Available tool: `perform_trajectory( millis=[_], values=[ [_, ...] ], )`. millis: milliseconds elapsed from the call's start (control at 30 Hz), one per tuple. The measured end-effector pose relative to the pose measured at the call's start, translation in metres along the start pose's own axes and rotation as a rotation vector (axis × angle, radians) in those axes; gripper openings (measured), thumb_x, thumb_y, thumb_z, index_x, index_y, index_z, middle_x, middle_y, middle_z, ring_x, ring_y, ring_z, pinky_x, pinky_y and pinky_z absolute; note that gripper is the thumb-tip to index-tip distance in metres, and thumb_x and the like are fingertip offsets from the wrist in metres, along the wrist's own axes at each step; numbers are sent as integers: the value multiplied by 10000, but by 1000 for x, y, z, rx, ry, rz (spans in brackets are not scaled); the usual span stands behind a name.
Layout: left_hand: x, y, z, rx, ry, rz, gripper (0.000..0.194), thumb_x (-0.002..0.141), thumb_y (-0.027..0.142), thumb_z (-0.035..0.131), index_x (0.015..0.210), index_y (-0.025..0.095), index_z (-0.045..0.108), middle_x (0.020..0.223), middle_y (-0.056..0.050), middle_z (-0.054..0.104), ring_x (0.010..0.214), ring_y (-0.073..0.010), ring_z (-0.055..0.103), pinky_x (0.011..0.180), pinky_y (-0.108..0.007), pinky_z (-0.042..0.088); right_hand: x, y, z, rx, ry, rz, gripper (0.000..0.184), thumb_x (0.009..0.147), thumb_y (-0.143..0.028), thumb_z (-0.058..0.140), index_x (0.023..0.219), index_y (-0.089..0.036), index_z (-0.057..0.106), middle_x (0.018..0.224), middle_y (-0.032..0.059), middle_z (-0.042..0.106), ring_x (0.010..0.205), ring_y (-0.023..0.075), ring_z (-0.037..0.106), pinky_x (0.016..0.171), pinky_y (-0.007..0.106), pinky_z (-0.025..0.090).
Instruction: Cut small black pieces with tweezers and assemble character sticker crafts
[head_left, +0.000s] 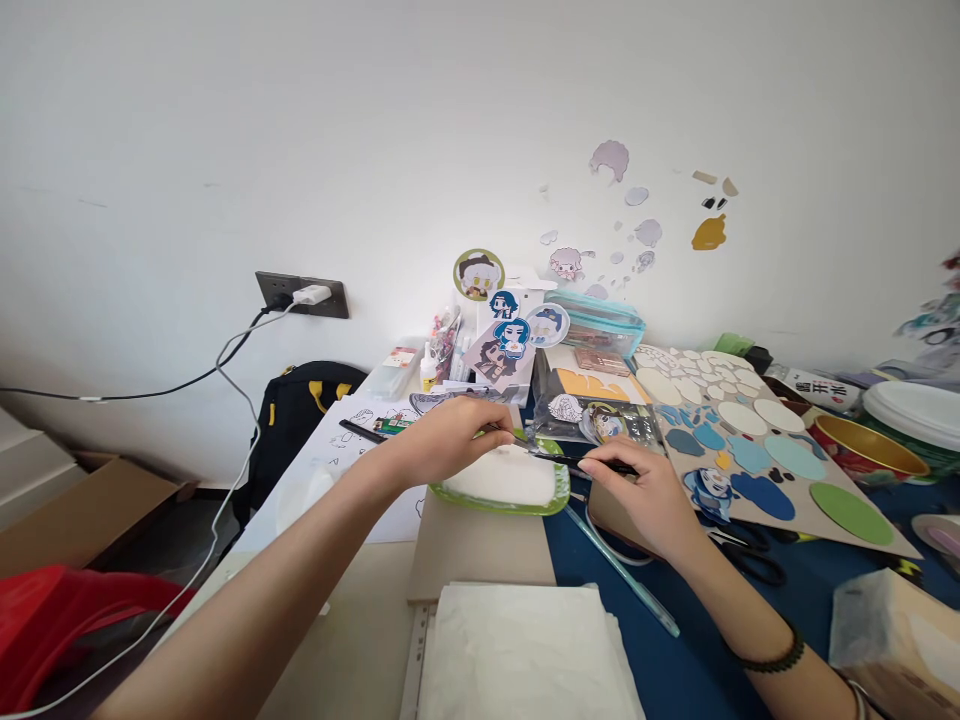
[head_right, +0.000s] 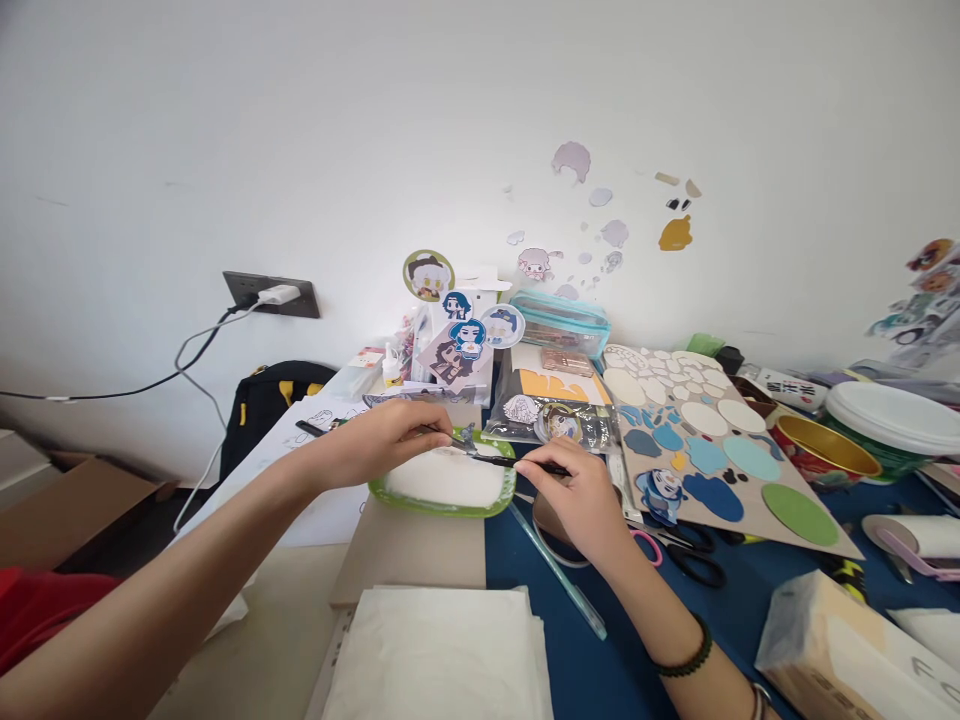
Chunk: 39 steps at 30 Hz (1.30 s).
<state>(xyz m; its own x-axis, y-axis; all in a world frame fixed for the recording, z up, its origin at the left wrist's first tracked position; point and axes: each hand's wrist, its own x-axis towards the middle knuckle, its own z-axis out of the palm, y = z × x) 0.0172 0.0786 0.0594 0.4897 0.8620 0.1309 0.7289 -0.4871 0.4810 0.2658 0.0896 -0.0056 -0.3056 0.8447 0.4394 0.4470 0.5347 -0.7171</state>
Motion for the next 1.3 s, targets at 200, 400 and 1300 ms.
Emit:
perform_trajectory(
  millis=[200, 400, 1300],
  values=[
    [-1, 2, -1, 6, 14, 17, 224, 885, 270, 392, 780, 201, 577, 786, 13, 614, 731, -137, 519, 628, -242, 339, 0, 1, 0, 10, 1, 7, 200, 810, -376, 586, 710, -223, 667, 718, 19, 639, 701, 176, 560, 667, 294, 419],
    [-2, 2, -4, 77, 11, 10, 235, 889, 280, 388, 795, 205, 590, 804, 0, 623, 755, -153, 528, 639, -253, 352, 0, -1, -3, -29, -53, 38, 192, 807, -381, 589, 743, -223, 679, 743, 20, 649, 722, 181, 584, 670, 291, 432],
    [-6, 9, -9, 137, -13, -6, 241, 895, 295, 380, 812, 210, 590, 820, -10, 624, 751, -163, 530, 614, -250, 349, 1, -2, -6, -22, -72, 45, 205, 822, -382, 578, 727, -226, 671, 731, 26, 637, 718, 187, 558, 693, 316, 426]
  ],
)
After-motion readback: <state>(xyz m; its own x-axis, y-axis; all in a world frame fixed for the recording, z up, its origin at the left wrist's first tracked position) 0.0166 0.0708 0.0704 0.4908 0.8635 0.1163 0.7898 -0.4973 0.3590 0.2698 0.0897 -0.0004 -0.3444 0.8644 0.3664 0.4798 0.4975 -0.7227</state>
